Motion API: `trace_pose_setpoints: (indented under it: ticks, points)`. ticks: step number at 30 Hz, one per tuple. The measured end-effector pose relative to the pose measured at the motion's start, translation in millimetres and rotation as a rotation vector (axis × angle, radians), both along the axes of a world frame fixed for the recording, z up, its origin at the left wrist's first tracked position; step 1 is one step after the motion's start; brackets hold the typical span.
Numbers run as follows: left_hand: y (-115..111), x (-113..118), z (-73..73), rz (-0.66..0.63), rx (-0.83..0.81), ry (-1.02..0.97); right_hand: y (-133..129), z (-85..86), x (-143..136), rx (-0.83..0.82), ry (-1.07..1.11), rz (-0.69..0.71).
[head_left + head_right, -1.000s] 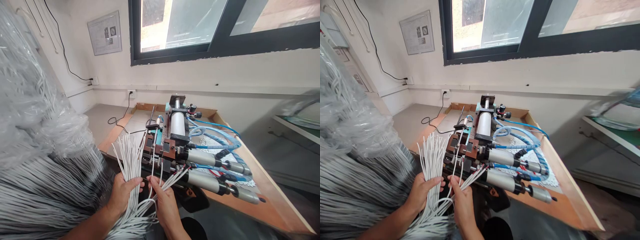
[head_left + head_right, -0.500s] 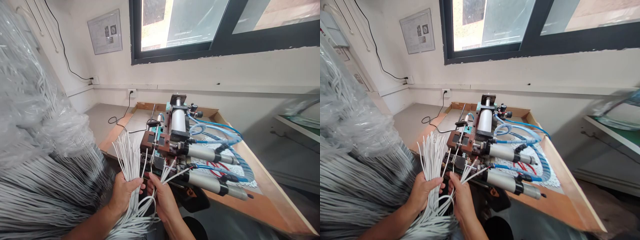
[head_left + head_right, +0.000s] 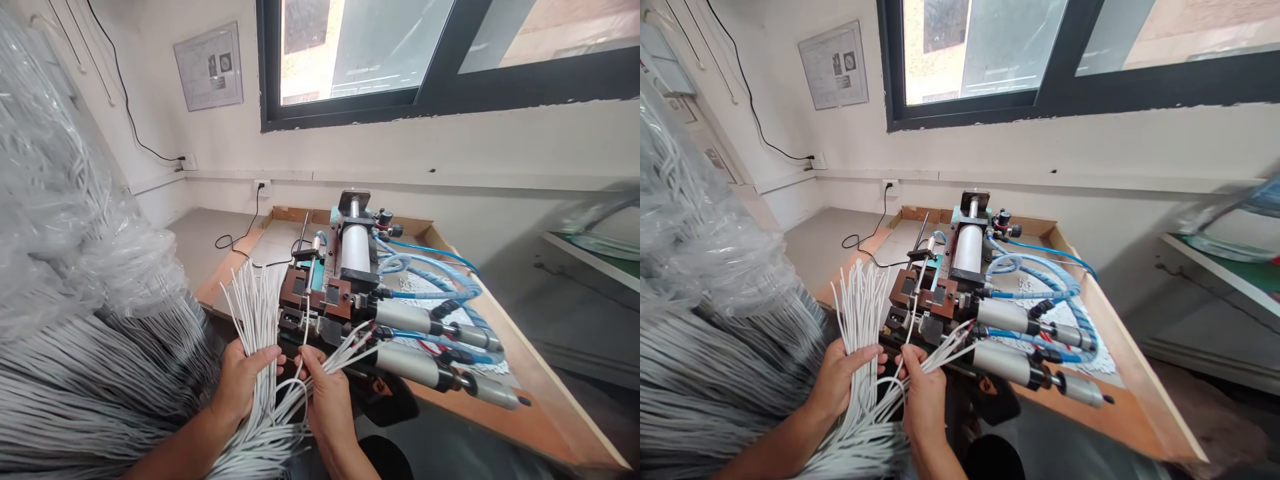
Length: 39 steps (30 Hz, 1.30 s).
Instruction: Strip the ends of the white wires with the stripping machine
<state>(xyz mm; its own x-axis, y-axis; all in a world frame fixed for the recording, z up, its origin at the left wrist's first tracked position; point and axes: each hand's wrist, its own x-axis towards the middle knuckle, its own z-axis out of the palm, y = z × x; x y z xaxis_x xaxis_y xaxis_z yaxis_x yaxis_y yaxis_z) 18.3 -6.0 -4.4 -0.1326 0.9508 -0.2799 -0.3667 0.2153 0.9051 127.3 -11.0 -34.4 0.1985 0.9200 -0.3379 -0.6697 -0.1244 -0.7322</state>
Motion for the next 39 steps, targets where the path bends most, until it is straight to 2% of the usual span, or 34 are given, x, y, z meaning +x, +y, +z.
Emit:
trace_pose_setpoints:
  ticks: [4, 10, 12, 16, 17, 22, 26, 33, 36, 39]
  points:
    - [2.2, 1.9, 1.4, 0.007, -0.007, 0.003, 6.5, 4.8, 0.0, -0.047, 0.127, 0.021]
    - [2.1, 4.4, -1.1, 0.015, 0.012, 0.003, 10.2, 7.3, -0.4, -0.051, 0.189, 0.064]
    - [1.1, 5.2, -2.1, -0.008, 0.028, 0.006, 10.0, 8.3, -0.7, -0.033, 0.202, 0.115]
    - [-1.0, 6.0, -2.2, -0.053, 0.073, 0.021, 6.2, 8.8, -2.4, 0.019, 0.164, 0.319]
    - [-1.3, 5.9, -1.8, -0.064, 0.081, 0.020, 4.7, 7.9, -3.1, 0.017, 0.134, 0.327]
    - [0.2, 3.9, 0.3, -0.061, 0.085, -0.007, 1.2, -1.2, -5.8, 0.041, 0.006, 0.078]
    - [3.7, 2.5, 3.2, -0.007, 0.047, 0.022, 5.9, -0.2, -4.5, -0.007, 0.091, -0.009]
    - [9.2, 4.0, 10.4, 0.015, 0.047, 0.012, 16.6, 7.6, -3.0, -0.095, 0.233, -0.028]
    - [8.1, 5.6, 7.6, 0.024, 0.036, 0.014, 17.3, 5.2, -3.7, -0.104, 0.249, -0.013]
    - [4.5, 6.8, 1.4, 0.012, 0.051, 0.010, 15.9, 5.2, -4.1, -0.072, 0.251, 0.062]
